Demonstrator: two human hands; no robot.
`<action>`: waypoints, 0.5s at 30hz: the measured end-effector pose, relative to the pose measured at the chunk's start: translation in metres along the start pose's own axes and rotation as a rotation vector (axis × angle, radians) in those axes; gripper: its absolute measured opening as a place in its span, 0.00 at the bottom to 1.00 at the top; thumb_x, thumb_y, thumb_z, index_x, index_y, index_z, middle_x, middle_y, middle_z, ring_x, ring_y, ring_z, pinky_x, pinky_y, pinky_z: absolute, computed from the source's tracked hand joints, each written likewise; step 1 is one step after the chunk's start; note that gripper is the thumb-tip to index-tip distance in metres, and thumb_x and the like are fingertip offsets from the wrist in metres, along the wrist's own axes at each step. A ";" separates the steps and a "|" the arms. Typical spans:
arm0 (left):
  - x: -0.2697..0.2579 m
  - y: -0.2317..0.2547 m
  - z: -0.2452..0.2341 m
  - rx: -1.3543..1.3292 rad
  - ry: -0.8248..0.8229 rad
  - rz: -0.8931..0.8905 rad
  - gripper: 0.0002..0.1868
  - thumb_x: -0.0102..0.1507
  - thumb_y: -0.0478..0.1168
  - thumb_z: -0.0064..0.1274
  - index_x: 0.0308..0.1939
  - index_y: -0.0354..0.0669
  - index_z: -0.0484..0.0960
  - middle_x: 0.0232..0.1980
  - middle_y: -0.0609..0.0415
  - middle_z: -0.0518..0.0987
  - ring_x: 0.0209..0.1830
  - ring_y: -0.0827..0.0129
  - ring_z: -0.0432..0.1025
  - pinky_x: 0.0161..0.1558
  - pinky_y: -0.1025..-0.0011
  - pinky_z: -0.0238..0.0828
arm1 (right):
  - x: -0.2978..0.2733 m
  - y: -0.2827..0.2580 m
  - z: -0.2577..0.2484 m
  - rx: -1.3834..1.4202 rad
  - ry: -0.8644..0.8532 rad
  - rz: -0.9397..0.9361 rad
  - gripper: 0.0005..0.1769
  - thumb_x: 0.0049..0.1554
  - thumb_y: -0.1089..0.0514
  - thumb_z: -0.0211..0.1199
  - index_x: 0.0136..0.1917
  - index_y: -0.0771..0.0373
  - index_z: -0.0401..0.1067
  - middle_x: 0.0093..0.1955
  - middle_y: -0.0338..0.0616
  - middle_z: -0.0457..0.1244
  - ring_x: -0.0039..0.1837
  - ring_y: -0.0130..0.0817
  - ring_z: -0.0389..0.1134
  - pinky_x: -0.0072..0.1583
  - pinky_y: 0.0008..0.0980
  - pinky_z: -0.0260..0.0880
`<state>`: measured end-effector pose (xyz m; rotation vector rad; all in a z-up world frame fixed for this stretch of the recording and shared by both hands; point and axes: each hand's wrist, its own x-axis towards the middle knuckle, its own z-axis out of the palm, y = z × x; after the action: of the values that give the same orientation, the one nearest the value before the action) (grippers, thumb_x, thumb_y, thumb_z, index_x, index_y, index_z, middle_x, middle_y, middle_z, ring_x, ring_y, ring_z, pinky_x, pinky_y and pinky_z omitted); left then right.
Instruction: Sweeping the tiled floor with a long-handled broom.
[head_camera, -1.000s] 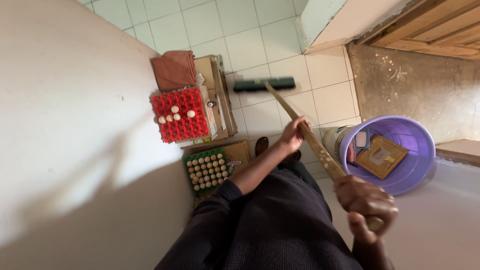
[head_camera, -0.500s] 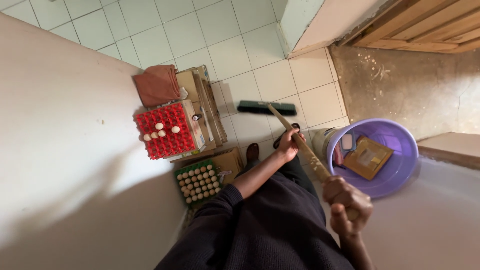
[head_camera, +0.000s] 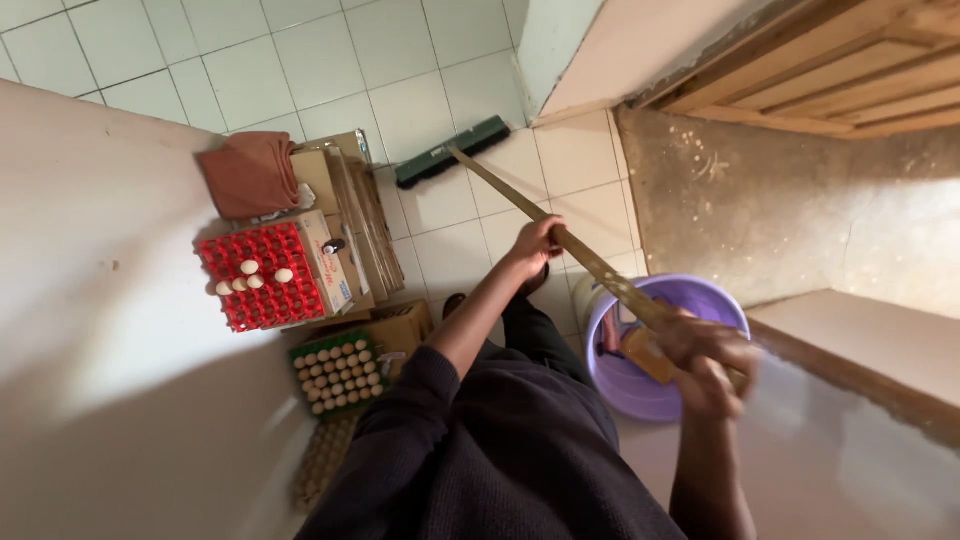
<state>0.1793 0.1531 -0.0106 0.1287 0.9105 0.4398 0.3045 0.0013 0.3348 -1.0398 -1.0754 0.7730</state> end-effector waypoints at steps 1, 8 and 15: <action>-0.008 0.007 0.015 0.048 -0.016 -0.057 0.10 0.67 0.44 0.54 0.35 0.43 0.78 0.34 0.56 0.76 0.31 0.71 0.71 0.35 0.69 0.74 | 0.000 0.002 -0.020 0.065 0.037 -0.041 0.21 0.61 0.52 0.54 0.30 0.62 0.58 0.27 0.41 0.54 0.30 0.33 0.55 0.42 0.39 0.61; -0.030 -0.031 0.109 -0.098 -0.307 -0.155 0.14 0.72 0.48 0.51 0.37 0.44 0.79 0.33 0.55 0.79 0.29 0.71 0.74 0.36 0.70 0.77 | 0.035 -0.038 -0.060 -0.255 0.657 -0.199 0.20 0.75 0.39 0.43 0.51 0.56 0.53 0.26 0.40 0.47 0.24 0.29 0.47 0.34 0.36 0.57; -0.003 -0.037 0.139 -0.094 -0.387 -0.298 0.18 0.72 0.52 0.49 0.40 0.40 0.78 0.33 0.52 0.80 0.31 0.70 0.77 0.38 0.68 0.78 | 0.069 -0.017 -0.073 -0.300 0.451 -0.310 0.16 0.63 0.53 0.55 0.38 0.52 0.52 0.20 0.36 0.50 0.20 0.24 0.47 0.28 0.35 0.61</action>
<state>0.2985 0.1286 0.0663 -0.0098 0.5159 0.1691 0.3962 0.0367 0.3636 -1.1920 -0.9414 0.1140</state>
